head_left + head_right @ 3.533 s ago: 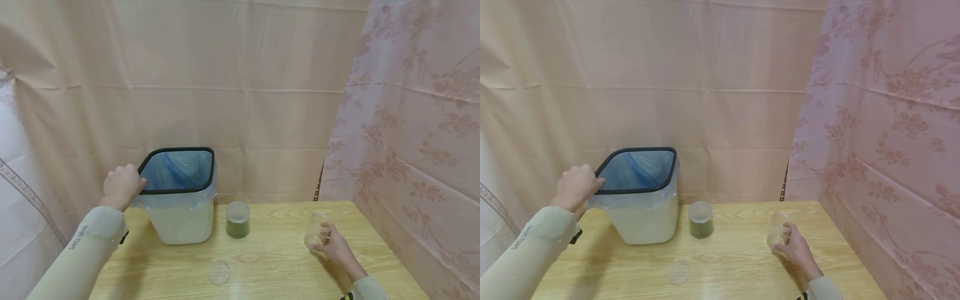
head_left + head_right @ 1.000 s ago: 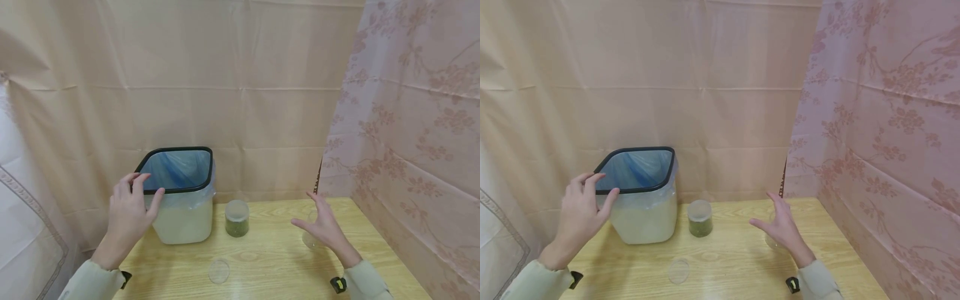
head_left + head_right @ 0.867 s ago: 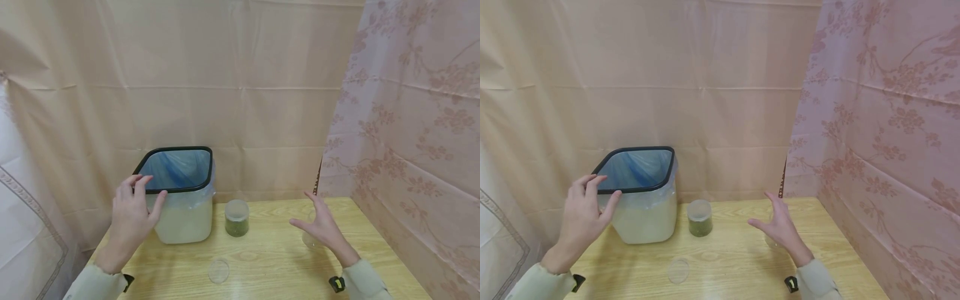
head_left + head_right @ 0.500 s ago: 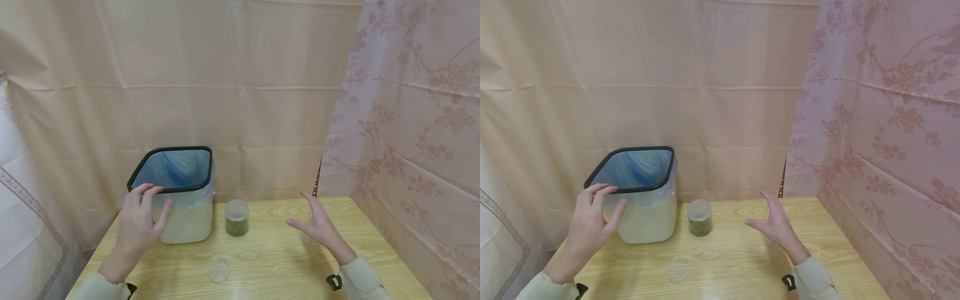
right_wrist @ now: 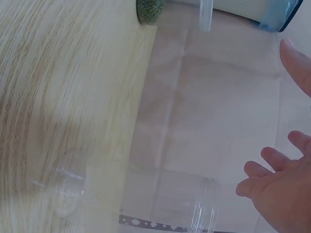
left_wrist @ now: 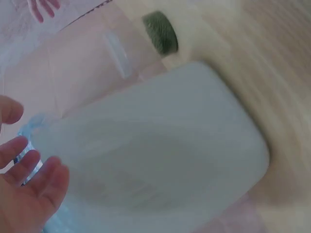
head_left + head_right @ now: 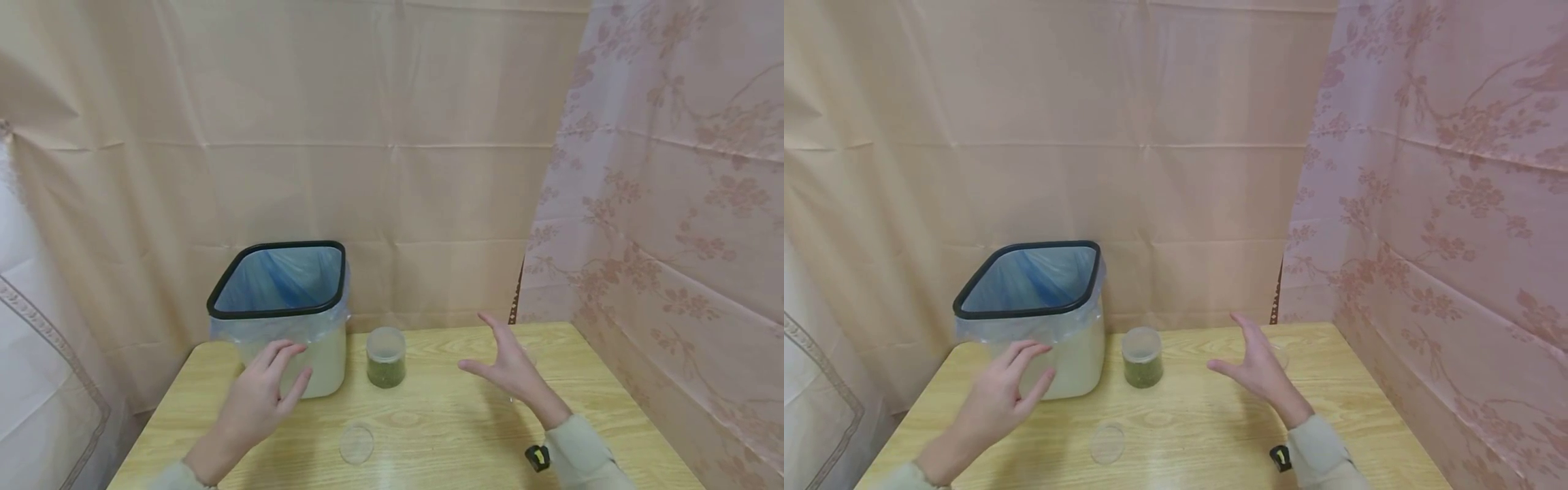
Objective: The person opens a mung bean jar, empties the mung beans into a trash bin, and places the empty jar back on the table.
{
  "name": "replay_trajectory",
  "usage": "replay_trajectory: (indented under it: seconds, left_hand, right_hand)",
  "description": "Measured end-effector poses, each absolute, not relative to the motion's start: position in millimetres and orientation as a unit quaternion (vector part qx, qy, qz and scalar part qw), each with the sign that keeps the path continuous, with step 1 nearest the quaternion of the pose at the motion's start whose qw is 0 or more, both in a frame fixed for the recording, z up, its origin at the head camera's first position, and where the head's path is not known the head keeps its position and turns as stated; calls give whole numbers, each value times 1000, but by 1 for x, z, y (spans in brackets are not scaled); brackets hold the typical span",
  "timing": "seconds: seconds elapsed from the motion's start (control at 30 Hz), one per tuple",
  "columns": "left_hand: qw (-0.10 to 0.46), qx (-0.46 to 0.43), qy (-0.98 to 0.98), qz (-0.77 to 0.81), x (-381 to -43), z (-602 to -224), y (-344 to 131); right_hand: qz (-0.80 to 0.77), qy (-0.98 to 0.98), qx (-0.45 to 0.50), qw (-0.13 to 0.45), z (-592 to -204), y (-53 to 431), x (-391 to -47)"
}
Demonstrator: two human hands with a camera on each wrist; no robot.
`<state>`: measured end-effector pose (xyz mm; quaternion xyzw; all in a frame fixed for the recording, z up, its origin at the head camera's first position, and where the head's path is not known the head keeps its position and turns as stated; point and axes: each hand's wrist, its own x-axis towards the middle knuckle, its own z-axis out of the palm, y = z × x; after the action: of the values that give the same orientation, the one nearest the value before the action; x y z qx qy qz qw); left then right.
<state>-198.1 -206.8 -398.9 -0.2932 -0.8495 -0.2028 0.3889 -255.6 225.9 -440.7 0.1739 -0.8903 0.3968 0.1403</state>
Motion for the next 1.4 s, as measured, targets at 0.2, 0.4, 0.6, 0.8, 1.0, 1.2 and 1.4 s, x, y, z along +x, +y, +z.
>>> replay_trajectory:
  seconds: [0.2,0.4,0.6,0.8,1.0,1.2,1.4]
  left_hand:
    - [307,-297,-862,-274,-193,-421,-199]
    - [298,-303,-854,-300,-194,-442,-191]
    - [260,-302,-856,-328,-197,-458,-181]
    - [177,-275,-864,-382,-201,-469,-170]
    - [85,-233,-866,-435,-210,-480,-160]
    - [28,-216,-847,-486,-222,-486,-149]
    - [9,-199,-839,-506,-234,-490,-139]
  right_hand:
    - [403,-886,190,131,-441,218,-256]
    - [399,-881,215,137,-444,213,-260]
    - [409,-875,228,126,-447,207,-265]
    - [411,-874,238,103,-451,200,-268]
    - [417,-867,255,102,-453,192,-272]
    - [428,-862,258,81,-453,182,-275]
    - [435,-858,264,72,-455,173,-280]
